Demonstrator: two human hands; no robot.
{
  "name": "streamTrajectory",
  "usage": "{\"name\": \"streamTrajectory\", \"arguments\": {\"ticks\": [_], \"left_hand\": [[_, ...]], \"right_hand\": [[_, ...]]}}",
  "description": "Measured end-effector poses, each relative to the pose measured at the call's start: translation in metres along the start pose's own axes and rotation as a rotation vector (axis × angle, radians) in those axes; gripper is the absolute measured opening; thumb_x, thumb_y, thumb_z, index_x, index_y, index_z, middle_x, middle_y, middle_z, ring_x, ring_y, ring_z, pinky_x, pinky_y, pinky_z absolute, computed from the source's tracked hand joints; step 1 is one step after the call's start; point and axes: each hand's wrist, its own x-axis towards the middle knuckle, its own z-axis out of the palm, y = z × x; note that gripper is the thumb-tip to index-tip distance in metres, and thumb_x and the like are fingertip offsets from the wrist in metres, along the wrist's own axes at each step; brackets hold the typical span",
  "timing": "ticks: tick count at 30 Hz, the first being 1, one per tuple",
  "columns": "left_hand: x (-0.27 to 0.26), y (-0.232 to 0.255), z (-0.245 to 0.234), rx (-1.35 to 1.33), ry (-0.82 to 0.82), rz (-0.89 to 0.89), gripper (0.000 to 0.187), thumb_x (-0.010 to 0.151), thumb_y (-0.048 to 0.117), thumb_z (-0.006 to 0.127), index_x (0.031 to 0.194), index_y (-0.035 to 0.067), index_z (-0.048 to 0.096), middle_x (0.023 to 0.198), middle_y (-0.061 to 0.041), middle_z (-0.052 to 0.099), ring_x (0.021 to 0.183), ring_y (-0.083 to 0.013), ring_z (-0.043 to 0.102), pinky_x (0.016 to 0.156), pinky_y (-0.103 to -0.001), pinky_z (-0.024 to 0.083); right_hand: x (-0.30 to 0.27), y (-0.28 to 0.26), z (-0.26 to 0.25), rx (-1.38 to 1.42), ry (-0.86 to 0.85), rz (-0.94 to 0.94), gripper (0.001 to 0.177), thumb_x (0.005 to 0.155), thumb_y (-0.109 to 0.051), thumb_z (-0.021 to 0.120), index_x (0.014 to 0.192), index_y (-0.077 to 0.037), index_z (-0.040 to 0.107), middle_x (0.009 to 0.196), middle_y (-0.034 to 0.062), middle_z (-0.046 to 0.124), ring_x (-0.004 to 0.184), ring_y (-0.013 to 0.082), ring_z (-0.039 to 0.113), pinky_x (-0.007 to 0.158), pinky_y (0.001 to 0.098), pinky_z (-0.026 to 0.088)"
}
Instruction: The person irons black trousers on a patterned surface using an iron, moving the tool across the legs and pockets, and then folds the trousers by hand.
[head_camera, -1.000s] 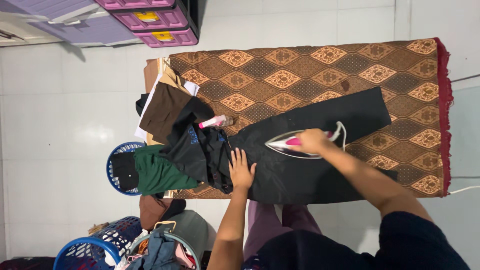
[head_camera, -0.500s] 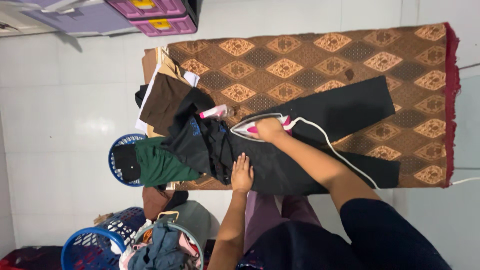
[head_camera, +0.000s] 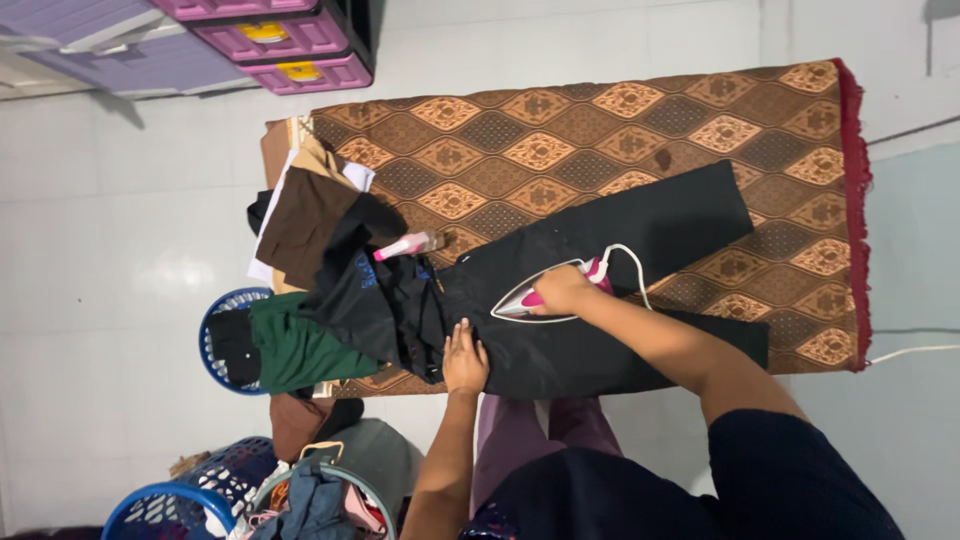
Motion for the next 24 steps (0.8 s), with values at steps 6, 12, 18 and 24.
{"name": "streamTrajectory", "arguments": {"ticks": [6, 12, 18, 24], "left_hand": [[0.027, 0.020, -0.005, 0.098, 0.160, 0.127, 0.046, 0.101, 0.024, 0.057, 0.140, 0.002, 0.049, 0.151, -0.017, 0.054, 0.149, -0.0363, 0.043, 0.125, -0.052, 0.030], [0.094, 0.045, -0.026, 0.423, -0.340, -0.091, 0.110, 0.082, 0.075, 0.061, 0.164, 0.015, 0.018, 0.171, -0.006, 0.011, 0.158, -0.0286, 0.011, 0.126, -0.055, 0.009], [0.101, 0.057, -0.039, 0.567, -0.505, -0.139, 0.130, 0.072, 0.089, 0.058, 0.166, 0.019, -0.001, 0.174, -0.001, -0.004, 0.160, -0.0266, 0.004, 0.125, -0.056, 0.005], [0.099, 0.042, -0.025, 0.434, -0.445, -0.173, 0.104, 0.088, 0.084, 0.043, 0.165, 0.024, 0.005, 0.173, 0.003, -0.003, 0.159, -0.0237, 0.002, 0.126, -0.057, 0.003]], "right_hand": [[-0.033, 0.035, -0.014, 0.127, -0.031, 0.148, 0.058, 0.078, -0.065, 0.071, 0.101, -0.012, 0.079, 0.095, 0.0169, 0.076, 0.091, 0.0358, 0.074, 0.079, 0.0478, 0.058], [-0.009, 0.061, 0.003, 0.072, 0.389, 0.243, 0.056, 0.084, -0.064, 0.066, 0.090, -0.009, 0.078, 0.082, 0.0137, 0.076, 0.076, 0.0334, 0.074, 0.066, 0.0472, 0.059], [0.011, 0.083, 0.003, 0.135, 0.438, 0.485, 0.060, 0.093, -0.068, 0.060, 0.093, -0.011, 0.078, 0.085, 0.0138, 0.076, 0.077, 0.0320, 0.075, 0.071, 0.0457, 0.059], [-0.002, 0.145, -0.016, 0.232, 0.445, 0.627, 0.067, 0.082, -0.073, 0.065, 0.099, -0.010, 0.078, 0.090, 0.0174, 0.076, 0.084, 0.0342, 0.075, 0.073, 0.0473, 0.059]]}}
